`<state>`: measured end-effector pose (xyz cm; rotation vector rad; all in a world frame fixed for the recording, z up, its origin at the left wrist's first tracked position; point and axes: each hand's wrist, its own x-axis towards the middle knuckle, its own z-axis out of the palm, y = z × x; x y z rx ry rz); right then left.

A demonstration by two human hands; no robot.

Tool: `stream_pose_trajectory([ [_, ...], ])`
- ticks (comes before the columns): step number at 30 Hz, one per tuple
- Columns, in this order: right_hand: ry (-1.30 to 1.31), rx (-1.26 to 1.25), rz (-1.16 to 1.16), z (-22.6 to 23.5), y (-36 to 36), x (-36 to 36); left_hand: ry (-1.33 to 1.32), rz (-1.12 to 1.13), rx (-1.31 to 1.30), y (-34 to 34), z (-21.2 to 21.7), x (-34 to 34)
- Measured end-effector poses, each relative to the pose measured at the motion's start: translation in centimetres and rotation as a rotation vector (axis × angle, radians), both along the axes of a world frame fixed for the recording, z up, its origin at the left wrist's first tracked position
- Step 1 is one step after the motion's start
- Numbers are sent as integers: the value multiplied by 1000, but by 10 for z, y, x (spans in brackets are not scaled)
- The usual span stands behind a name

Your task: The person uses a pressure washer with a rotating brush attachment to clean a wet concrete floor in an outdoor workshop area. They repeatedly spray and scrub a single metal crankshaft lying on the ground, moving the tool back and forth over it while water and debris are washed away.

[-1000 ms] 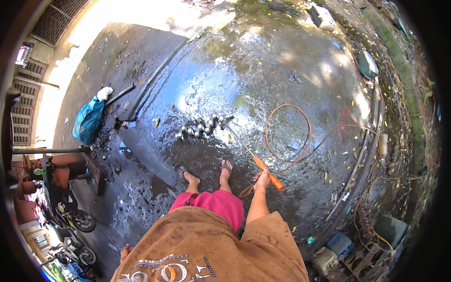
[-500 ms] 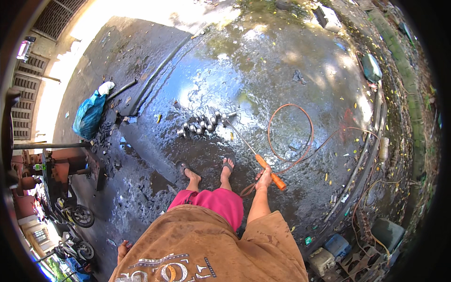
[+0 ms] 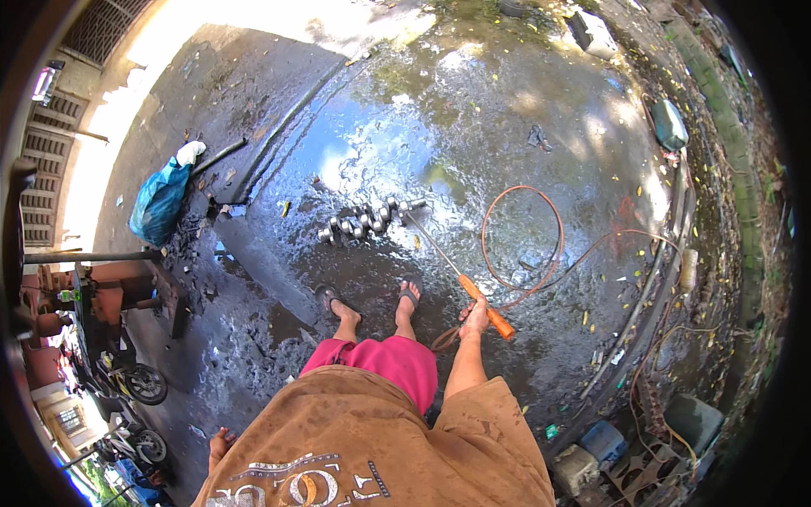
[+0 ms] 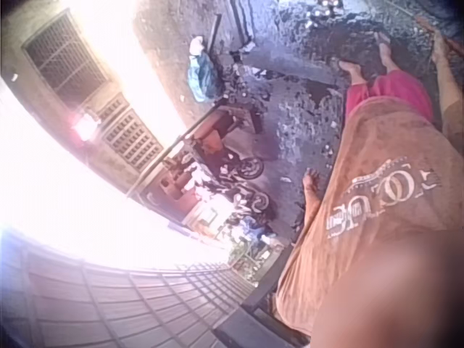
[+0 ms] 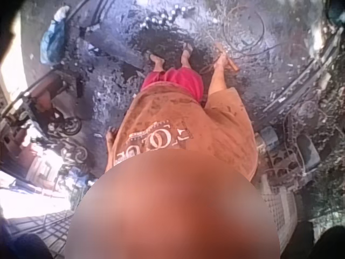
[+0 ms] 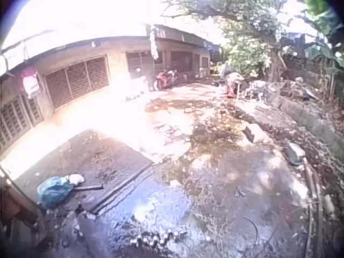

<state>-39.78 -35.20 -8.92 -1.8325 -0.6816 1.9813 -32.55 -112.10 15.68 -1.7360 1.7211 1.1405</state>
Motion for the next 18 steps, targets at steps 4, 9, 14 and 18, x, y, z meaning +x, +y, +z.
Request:
stream_pose_trajectory([
  [4,-7,3,3,5,1,-1,10,24,19,0,-2,0],
  [9,-11,5,29,9,-2,-4,21,22,-2,4,-5,1],
  [14,25,-70,-39,-2,-16,1,2,3,35,-9,-2,10],
  [18,80,-125,-132,-14,-40,16,-72,-142,47,-58,10,-5],
])
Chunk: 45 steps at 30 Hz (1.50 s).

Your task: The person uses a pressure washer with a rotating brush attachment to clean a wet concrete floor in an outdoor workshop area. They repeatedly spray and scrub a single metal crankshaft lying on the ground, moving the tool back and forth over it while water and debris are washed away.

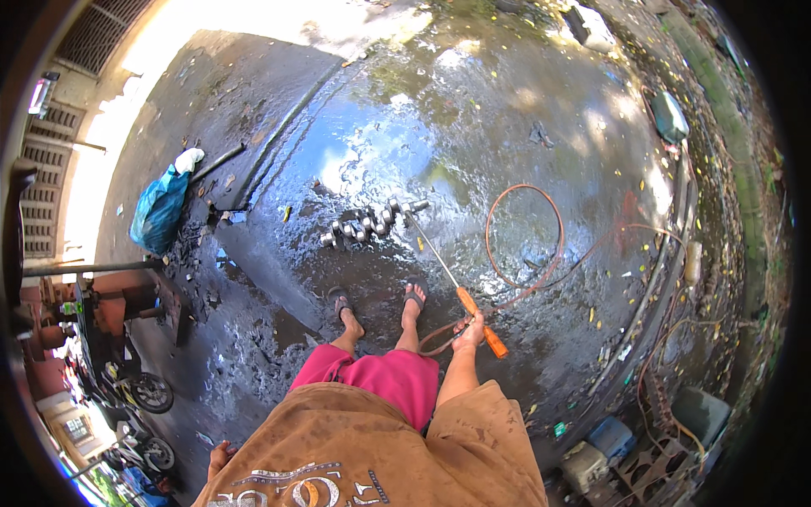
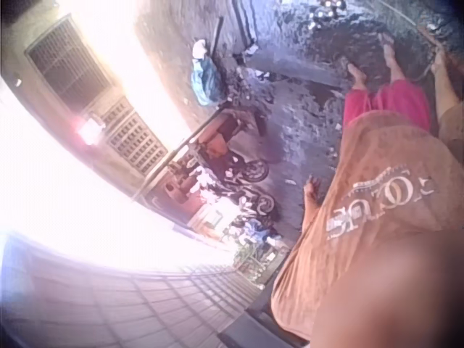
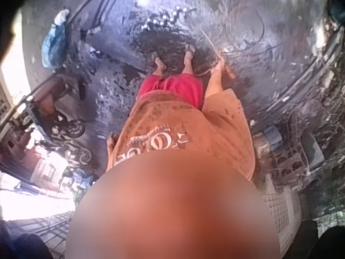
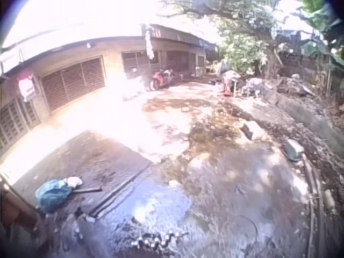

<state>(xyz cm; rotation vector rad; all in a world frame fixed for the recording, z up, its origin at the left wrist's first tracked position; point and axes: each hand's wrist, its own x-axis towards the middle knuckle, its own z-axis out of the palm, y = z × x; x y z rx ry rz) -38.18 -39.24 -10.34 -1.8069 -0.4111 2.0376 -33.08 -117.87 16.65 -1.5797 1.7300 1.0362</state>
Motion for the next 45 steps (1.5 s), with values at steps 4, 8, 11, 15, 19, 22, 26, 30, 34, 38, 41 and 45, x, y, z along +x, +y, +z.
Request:
stream_pose_trajectory([
  [4,-14,9,-80,-1,-36,18,38,-9,13,-50,8,-65],
  [8,-41,123,-116,30,-65,33,149,-447,38,-40,-2,-188],
  [11,-39,265,20,76,-76,31,201,-862,-85,79,-44,-296],
  [15,-98,426,251,137,-92,15,551,-1868,160,373,-69,-322],
  [19,-180,469,656,183,-85,18,1244,-1980,1317,618,-4,-218],
  [22,-172,635,676,196,-74,22,1323,-2172,1387,686,44,-144],
  [26,-157,776,610,204,-54,40,1002,-2470,1415,717,43,-111],
  [30,-151,829,604,211,-33,64,1330,-2205,1457,718,36,-89],
  [34,-134,876,626,216,-19,76,1324,-2179,1412,719,44,-82],
  [38,-106,944,685,223,-18,71,1352,-2114,1304,715,57,-83],
  [41,-82,1008,741,234,-19,59,1480,-2038,1172,710,73,-87],
  [45,-47,1113,920,257,-13,36,1426,-1854,1134,683,85,-114],
])
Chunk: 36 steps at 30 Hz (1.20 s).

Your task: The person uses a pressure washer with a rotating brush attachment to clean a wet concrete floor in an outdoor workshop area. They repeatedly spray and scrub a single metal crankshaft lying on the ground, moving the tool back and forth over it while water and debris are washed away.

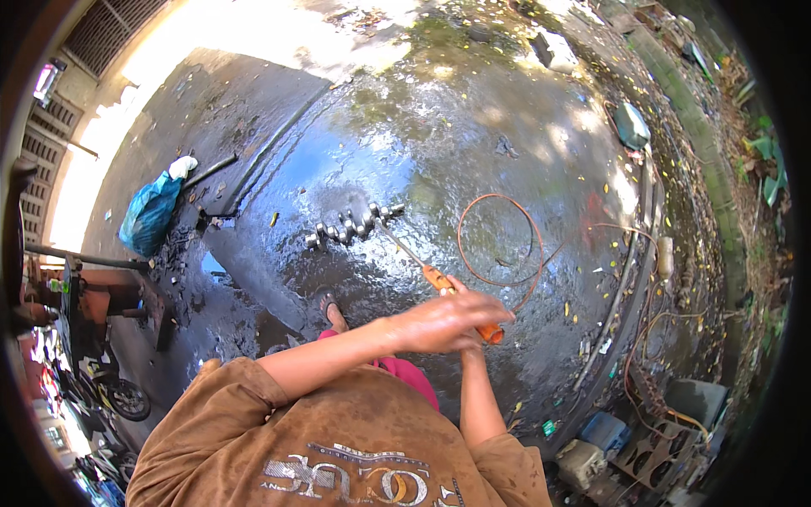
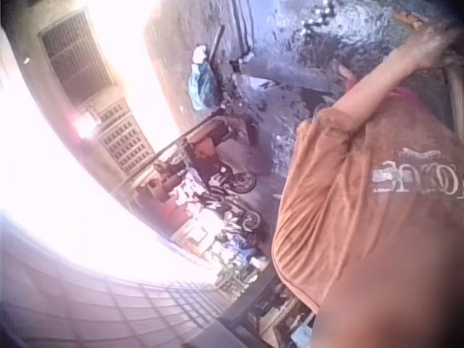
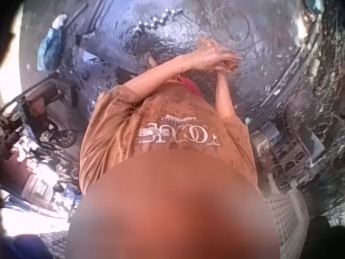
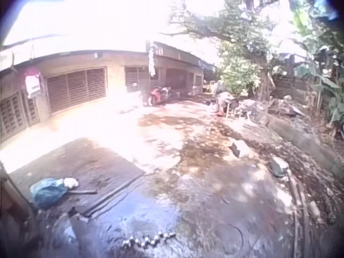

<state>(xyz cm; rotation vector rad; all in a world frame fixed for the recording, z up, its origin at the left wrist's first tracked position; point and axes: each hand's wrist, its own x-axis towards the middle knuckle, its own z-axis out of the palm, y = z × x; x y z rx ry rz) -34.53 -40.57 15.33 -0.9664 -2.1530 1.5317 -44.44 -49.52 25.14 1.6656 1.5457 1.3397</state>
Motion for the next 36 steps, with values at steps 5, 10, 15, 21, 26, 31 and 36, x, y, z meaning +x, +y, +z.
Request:
stream_pose_trajectory([
  [5,-79,124,215,34,9,-34,-72,556,-365,-111,-70,-84],
  [10,-65,260,342,57,-6,-77,-362,1215,-809,-338,-222,-100],
  [15,-167,220,429,77,-36,-132,-1524,1399,-659,-551,-321,10],
  [21,-193,251,556,111,-67,-233,-1577,1634,-1021,-596,-317,79],
  [26,-331,427,688,143,-109,-321,-1634,1509,-820,-604,-307,6],
  [31,-379,529,740,154,-169,-379,-1545,1608,-646,-629,-297,-75],
  [36,-407,512,805,171,-206,-411,-1517,1662,-633,-665,-287,-105],
])
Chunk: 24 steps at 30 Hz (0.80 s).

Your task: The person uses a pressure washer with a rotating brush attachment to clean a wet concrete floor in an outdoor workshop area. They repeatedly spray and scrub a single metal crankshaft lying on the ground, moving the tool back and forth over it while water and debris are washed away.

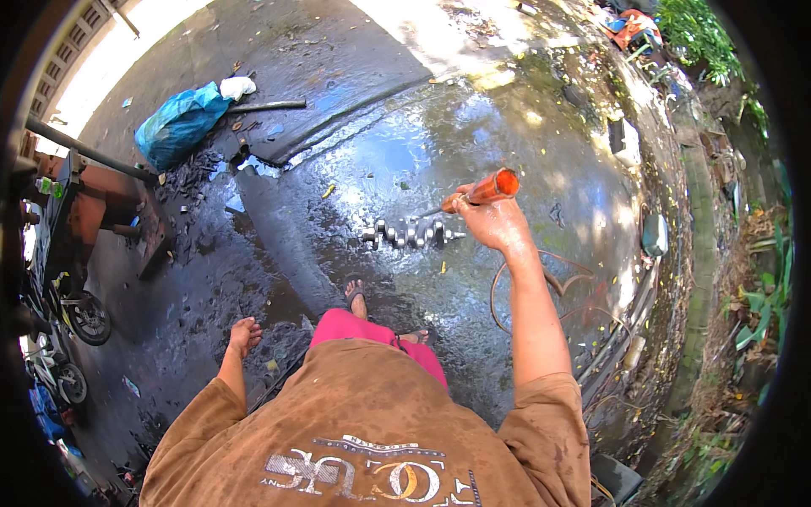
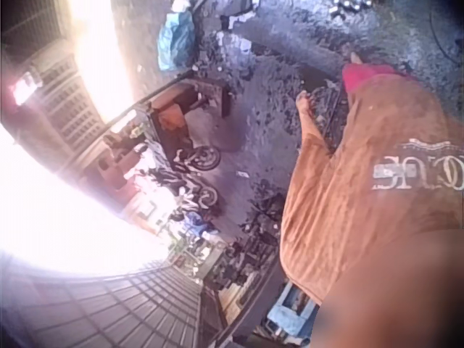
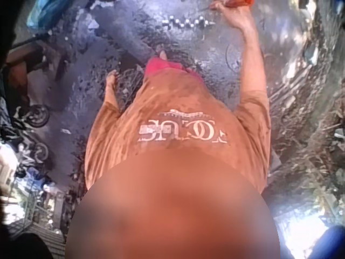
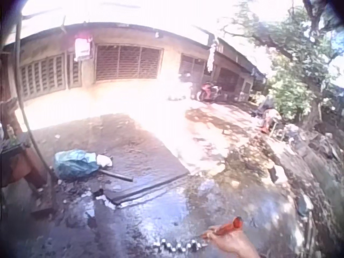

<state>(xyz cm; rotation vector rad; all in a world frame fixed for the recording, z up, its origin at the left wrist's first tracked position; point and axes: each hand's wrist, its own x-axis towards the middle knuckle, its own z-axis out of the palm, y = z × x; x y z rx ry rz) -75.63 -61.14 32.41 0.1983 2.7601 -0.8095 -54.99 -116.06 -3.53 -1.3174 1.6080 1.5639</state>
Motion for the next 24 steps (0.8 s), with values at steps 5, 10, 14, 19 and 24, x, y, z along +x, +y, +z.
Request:
stream_pose_trajectory([
  [5,-159,-14,89,15,-22,-23,-46,8,3,-18,-4,11],
  [10,-136,17,74,1,-43,-31,-135,26,22,-15,-8,28],
  [14,-51,42,21,-12,-48,-30,-141,9,45,-15,-9,30],
  [19,-38,10,18,-10,-43,-27,-128,32,34,-23,-14,17],
  [24,-44,32,10,-10,-26,-18,-81,-59,51,-13,-18,-17],
])
